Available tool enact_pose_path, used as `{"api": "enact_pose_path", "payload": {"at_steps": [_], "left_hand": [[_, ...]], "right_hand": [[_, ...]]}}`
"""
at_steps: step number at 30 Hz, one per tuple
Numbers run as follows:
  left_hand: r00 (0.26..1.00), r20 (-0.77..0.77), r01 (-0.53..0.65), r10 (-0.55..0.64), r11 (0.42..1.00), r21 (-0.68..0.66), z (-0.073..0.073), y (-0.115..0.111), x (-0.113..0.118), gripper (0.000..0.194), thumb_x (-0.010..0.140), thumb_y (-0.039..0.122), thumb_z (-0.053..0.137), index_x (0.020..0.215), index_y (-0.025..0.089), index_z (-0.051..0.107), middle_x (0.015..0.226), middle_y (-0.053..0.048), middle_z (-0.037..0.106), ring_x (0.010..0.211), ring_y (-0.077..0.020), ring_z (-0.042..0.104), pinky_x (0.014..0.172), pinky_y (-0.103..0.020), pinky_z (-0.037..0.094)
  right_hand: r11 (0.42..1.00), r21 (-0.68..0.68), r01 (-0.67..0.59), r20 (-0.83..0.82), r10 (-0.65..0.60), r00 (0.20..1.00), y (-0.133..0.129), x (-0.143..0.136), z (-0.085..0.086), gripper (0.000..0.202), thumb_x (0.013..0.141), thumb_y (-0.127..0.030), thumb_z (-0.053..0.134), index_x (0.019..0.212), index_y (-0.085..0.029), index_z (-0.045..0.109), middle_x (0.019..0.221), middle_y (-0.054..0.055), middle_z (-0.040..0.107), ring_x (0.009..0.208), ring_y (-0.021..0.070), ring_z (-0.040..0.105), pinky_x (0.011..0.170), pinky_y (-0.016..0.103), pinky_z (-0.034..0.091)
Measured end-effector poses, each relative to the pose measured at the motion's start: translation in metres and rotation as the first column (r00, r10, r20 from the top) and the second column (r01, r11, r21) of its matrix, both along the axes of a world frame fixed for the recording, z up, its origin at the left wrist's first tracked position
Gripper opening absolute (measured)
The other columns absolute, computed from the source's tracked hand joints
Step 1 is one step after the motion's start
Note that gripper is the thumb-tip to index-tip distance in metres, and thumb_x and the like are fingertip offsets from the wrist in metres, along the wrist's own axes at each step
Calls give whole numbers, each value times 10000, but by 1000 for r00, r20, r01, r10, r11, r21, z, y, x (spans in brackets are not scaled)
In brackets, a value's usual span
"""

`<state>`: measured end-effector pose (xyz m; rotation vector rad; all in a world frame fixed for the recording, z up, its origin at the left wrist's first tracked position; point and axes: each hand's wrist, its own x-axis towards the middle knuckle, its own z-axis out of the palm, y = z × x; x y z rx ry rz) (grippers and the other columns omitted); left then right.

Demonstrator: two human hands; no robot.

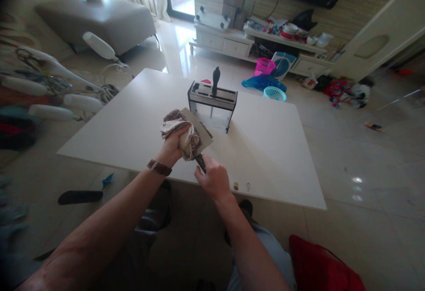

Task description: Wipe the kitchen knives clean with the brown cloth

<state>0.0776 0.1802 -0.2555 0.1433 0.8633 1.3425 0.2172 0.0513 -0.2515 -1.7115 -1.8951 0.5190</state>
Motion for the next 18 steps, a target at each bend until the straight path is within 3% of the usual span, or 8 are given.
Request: {"api": "enact_pose_path", "payload": {"at_steps": [4,6,9,14,18], "left_hand": [[999,21,41,-41,999,18,6,1,-7,215,703,94,839,880,158,735,831,-36,779,758,-189,750,835,-328,643],[999,23,46,-46,999,29,10,-1,-5,191,722,115,834,883,156,740,829,-42,778,799,-204,761,849,-335,642],[997,16,74,-75,997,13,8,-10,5,195,722,116,833,891,149,743,841,-49,779,793,-203,757,842,-345,639],[990,-62,124,-126,992,-28,-5,-34,32,322,616,94,903,891,147,745,884,-59,780,735,-179,728,762,-317,627],[982,-76,174,-174,985,-1,-8,-40,38,401,546,115,947,893,153,750,898,-66,780,738,-183,720,742,-318,625]], "right_hand": [[995,-93,23,-388,-57,920,2,1,-1,204,860,-327,696,1034,-233,645,931,25,753,668,177,698,629,277,503],[987,-142,71,-480,-132,867,2,2,-2,224,831,-371,737,965,-238,615,891,9,742,595,165,679,558,265,479],[982,-147,118,-499,-176,848,4,3,-3,231,818,-387,747,881,-241,578,786,-6,720,569,173,673,531,261,453],[986,-29,164,-364,-163,917,6,9,-5,130,801,-277,696,865,-235,592,817,24,731,720,209,709,636,277,477],[988,-9,155,-315,-150,937,7,14,-5,111,790,-262,677,852,-235,589,823,34,729,760,218,700,687,290,494]]}}
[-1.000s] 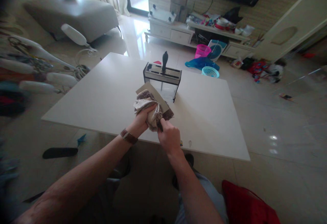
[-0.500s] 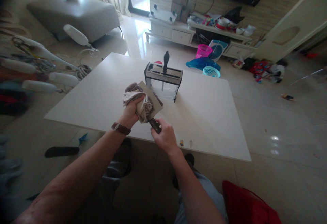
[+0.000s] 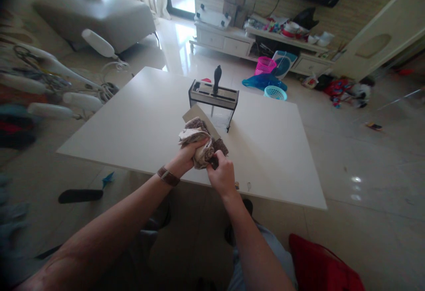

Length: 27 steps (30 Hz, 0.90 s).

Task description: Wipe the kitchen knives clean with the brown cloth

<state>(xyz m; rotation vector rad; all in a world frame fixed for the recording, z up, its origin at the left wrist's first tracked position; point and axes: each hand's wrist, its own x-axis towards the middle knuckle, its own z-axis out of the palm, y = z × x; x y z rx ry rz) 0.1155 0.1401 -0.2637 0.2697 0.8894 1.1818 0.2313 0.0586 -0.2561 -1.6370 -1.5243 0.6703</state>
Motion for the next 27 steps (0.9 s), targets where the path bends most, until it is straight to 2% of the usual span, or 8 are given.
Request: {"api": "enact_pose_path", "payload": {"at_steps": [4,9,15,20,24,27], "left_hand": [[999,-28,34,-34,999,23,2,1,-3,416,534,118,950,900,151,756,921,-86,783,787,-218,733,765,-347,624],[999,-14,34,-34,999,-22,1,6,-6,360,595,110,911,916,155,756,945,-86,790,827,-227,748,808,-354,632],[997,74,-32,31,999,3,11,33,-29,284,663,105,866,910,157,735,849,-41,782,720,-178,731,790,-327,643],[985,95,-147,145,989,14,16,49,-52,217,696,105,855,850,173,719,804,-25,772,730,-178,740,840,-336,646],[987,87,-139,137,990,26,12,44,-47,257,671,85,861,881,159,732,844,-39,778,770,-184,746,851,-333,631],[992,89,-97,93,994,50,13,37,-37,275,664,78,855,907,143,743,881,-54,782,787,-178,741,857,-322,619]], "right_hand": [[998,-35,44,-100,-47,994,1,1,-2,158,771,-295,700,863,-235,586,811,30,720,703,203,677,617,275,490],[997,-70,32,-194,-45,980,1,-1,-2,220,763,-355,746,854,-231,589,825,31,725,614,174,651,534,259,485],[995,-99,-19,-206,-2,979,-3,-2,3,270,806,-435,758,878,-226,603,758,11,712,556,163,643,495,246,464],[990,-99,-96,-62,90,994,-6,0,5,219,827,-392,720,925,-237,600,800,12,716,638,177,679,559,248,454],[987,-144,-63,215,94,972,-8,-3,6,153,795,-284,678,923,-252,599,782,11,715,704,207,682,635,273,433],[982,-187,1,339,64,939,-9,-5,6,279,773,-222,647,1048,-266,633,838,25,745,728,230,683,643,291,411]]}}
